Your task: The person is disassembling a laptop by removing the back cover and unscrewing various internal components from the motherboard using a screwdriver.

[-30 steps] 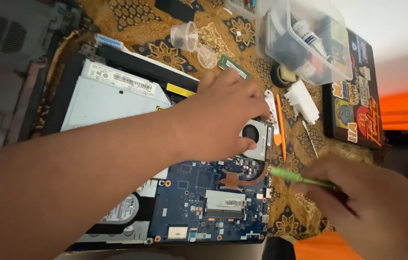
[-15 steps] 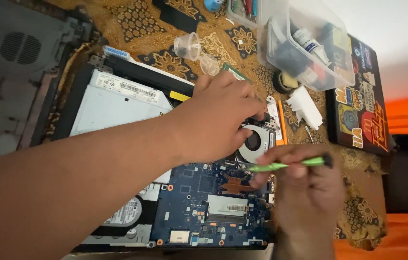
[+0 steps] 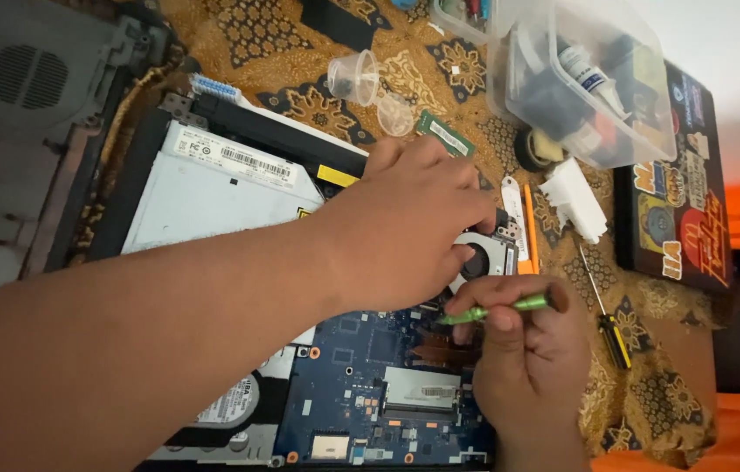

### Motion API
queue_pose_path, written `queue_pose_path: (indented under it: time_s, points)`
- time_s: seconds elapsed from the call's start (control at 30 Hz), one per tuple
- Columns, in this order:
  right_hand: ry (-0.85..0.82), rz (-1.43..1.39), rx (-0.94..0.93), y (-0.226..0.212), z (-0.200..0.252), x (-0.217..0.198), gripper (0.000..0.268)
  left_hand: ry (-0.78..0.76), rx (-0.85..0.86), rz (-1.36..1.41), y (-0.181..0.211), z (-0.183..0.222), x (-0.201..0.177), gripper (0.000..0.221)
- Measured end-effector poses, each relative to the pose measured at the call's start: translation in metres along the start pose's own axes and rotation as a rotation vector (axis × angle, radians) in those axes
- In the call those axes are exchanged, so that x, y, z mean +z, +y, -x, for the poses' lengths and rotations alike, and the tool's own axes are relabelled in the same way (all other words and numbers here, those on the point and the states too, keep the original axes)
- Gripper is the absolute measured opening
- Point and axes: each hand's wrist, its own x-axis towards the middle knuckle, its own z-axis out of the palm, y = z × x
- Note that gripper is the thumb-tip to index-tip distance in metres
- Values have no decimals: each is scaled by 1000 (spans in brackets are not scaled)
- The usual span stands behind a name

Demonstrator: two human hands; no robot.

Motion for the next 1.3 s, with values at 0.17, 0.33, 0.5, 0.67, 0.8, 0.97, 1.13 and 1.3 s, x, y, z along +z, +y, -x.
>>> queue_pose_path:
  time_s: [0.17, 0.33, 0.5, 0.67, 0.8, 0.97, 1.13, 1.3]
  points:
    - [24, -37, 6, -2, 1, 0, 29, 22, -7, 27, -1, 0, 1, 22]
    - [20, -64, -26, 3, 4, 1, 22, 30, -29, 76, 2, -1, -4, 20]
    - [-18, -33, -74, 0, 6, -1, 22, 18, -63, 183, 5, -2, -11, 24]
    - [6, -74, -40, 4, 9, -1, 21, -5, -59, 157, 5, -3, -11, 29]
    - [-9, -46, -79, 2, 5, -2, 22, -20, -66, 181, 6, -2, -14, 31]
    - [17, -86, -55, 3, 8, -2, 24, -9, -64, 197, 6, -1, -13, 31]
    - [-12, -96, -43, 3, 9, -2, 17, -8, -53, 179, 5, -2, -13, 29]
    - [-53, -82, -130, 12, 11, -6, 17, -70, -76, 214, 9, -2, -20, 30]
